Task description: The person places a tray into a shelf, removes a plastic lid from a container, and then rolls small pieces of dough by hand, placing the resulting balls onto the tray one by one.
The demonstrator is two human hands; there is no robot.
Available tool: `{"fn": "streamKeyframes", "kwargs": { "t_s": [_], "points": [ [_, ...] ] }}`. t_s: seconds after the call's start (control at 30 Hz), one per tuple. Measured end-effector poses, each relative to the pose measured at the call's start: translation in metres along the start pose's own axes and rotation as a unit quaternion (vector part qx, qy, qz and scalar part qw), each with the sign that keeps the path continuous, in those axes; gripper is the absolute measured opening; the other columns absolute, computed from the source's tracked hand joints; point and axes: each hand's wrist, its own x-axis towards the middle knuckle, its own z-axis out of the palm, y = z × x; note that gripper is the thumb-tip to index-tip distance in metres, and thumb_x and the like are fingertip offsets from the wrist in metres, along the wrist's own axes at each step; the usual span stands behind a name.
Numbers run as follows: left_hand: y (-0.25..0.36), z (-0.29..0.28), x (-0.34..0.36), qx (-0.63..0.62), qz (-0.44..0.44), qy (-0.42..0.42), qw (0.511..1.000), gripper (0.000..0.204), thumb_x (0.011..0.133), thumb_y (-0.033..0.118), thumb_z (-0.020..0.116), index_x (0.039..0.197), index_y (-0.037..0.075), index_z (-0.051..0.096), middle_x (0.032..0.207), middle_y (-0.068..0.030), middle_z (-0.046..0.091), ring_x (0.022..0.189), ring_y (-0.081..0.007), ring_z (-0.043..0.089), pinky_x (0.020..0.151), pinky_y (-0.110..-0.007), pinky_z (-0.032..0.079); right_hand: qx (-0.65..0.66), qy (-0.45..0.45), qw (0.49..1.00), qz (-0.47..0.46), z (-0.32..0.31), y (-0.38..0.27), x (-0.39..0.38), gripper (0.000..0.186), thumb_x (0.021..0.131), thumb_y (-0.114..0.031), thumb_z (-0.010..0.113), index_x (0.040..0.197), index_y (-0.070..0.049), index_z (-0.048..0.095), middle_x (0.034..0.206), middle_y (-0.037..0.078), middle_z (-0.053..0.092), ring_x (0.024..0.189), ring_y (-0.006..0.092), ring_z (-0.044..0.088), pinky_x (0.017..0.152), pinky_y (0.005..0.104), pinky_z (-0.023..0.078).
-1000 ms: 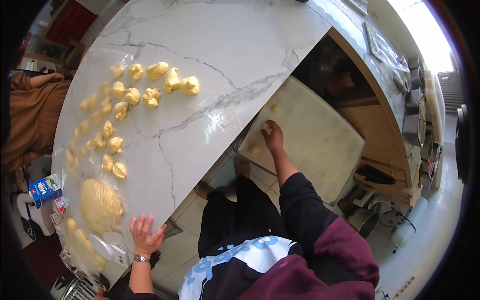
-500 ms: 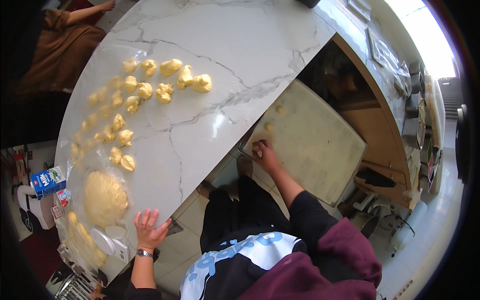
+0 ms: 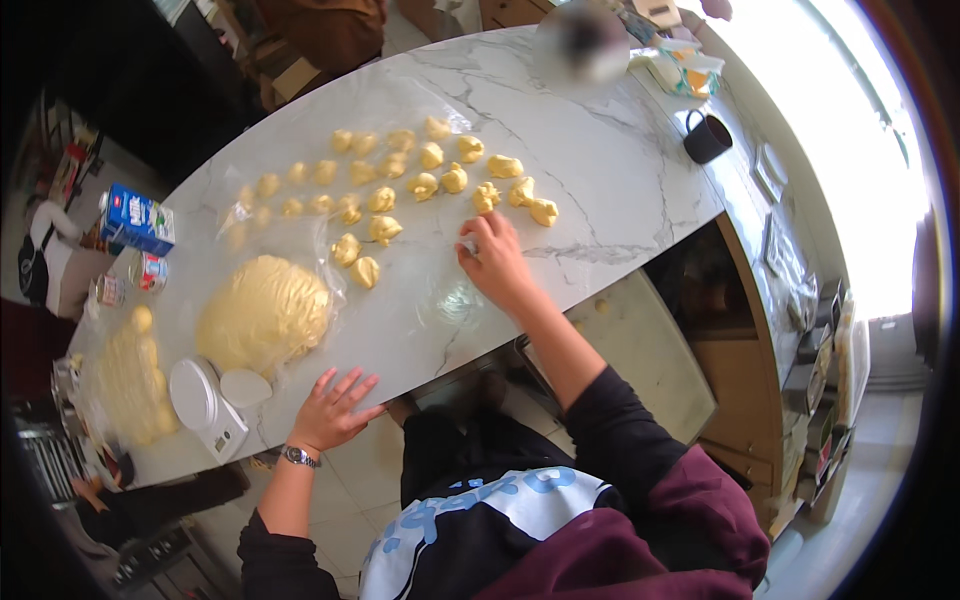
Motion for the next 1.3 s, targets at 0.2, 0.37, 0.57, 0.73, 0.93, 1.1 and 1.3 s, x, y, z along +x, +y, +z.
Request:
{"fn": "streamKeyframes", "kwargs": {
  "t_s": [0.2,0.37,0.57,0.73,0.93,1.1,1.3],
  "points": [
    [-0.002,-0.004,-0.011,-0.005,-0.013,0.01,1.0,0.025,0.079,0.031,0.069,0.103,0.035,0.065,0.138,0.0059,0.049,0.129,-0.0177,0.042,0.106,-0.045,0.032,0.151,-0.2,0.968,-0.002,0.0,-0.016,-0.049,0.018,0.072,0.0,0.064,0.081,-0.006,0.05,0.089,0.012,0.055,0.085,0.0317,0.057,0.077,0.0394,0.047],
    [0.001,0.004,-0.004,-0.004,-0.006,0.05,0.999,0.03,0.076,0.028,0.069,0.105,0.037,0.063,0.139,0.0068,0.049,0.128,-0.0177,0.044,0.107,-0.045,0.032,-0.03,-0.047,0.996,-0.067,0.012,0.001,0.015,0.013,0.074,-0.003,0.06,0.083,-0.008,0.053,0.081,0.008,0.055,0.075,0.0291,0.055,0.067,0.0366,0.045],
    [0.002,0.008,-0.013,-0.019,-0.023,0.05,0.998,0.022,0.084,0.027,0.061,0.103,0.037,0.064,0.138,0.0073,0.05,0.128,-0.0154,0.043,0.108,-0.044,0.031,0.198,-0.209,0.956,0.058,0.007,-0.027,-0.043,0.016,0.07,-0.003,0.065,0.078,-0.008,0.052,0.076,0.006,0.054,0.076,0.0274,0.056,0.068,0.0368,0.045],
    [0.002,0.006,-0.005,-0.012,-0.012,0.034,0.999,0.022,0.082,0.029,0.064,0.102,0.038,0.065,0.137,0.0074,0.05,0.129,-0.0155,0.042,0.108,-0.044,0.031,0.011,-0.077,0.997,-0.016,0.007,0.006,0.006,0.014,0.071,-0.001,0.064,0.079,-0.007,0.054,0.079,0.008,0.055,0.078,0.0292,0.057,0.07,0.0396,0.047],
    [-0.001,0.002,-0.014,-0.017,-0.021,0.026,0.999,0.027,0.076,0.027,0.069,0.101,0.037,0.065,0.138,0.0063,0.05,0.128,-0.0168,0.043,0.108,-0.044,0.031,0.103,-0.111,0.988,0.043,0.008,-0.048,-0.036,0.026,0.077,-0.005,0.065,0.1,-0.006,0.055,0.096,0.011,0.058,0.097,0.0308,0.056,0.081,0.0374,0.048],
    [0.0,0.002,0.0,-0.011,-0.018,0.026,0.999,0.027,0.075,0.028,0.071,0.1,0.036,0.066,0.137,0.0054,0.05,0.129,-0.0178,0.042,0.107,-0.045,0.032,0.069,-0.139,0.983,0.099,-0.021,-0.031,-0.042,0.058,0.073,-0.007,0.075,0.125,-0.009,0.05,0.11,0.009,0.061,0.105,0.0281,0.056,0.091,0.0375,0.046],
    [0.002,-0.002,-0.004,-0.007,-0.013,-0.013,1.0,0.026,0.078,0.028,0.07,0.103,0.035,0.068,0.138,0.003,0.048,0.13,-0.0199,0.041,0.107,-0.047,0.031,0.345,-0.175,0.903,0.184,-0.063,-0.045,-0.111,0.052,0.077,-0.002,0.069,0.126,-0.006,0.053,0.109,0.008,0.063,0.095,0.0194,0.063,0.087,0.0324,0.049]
  ]
}}
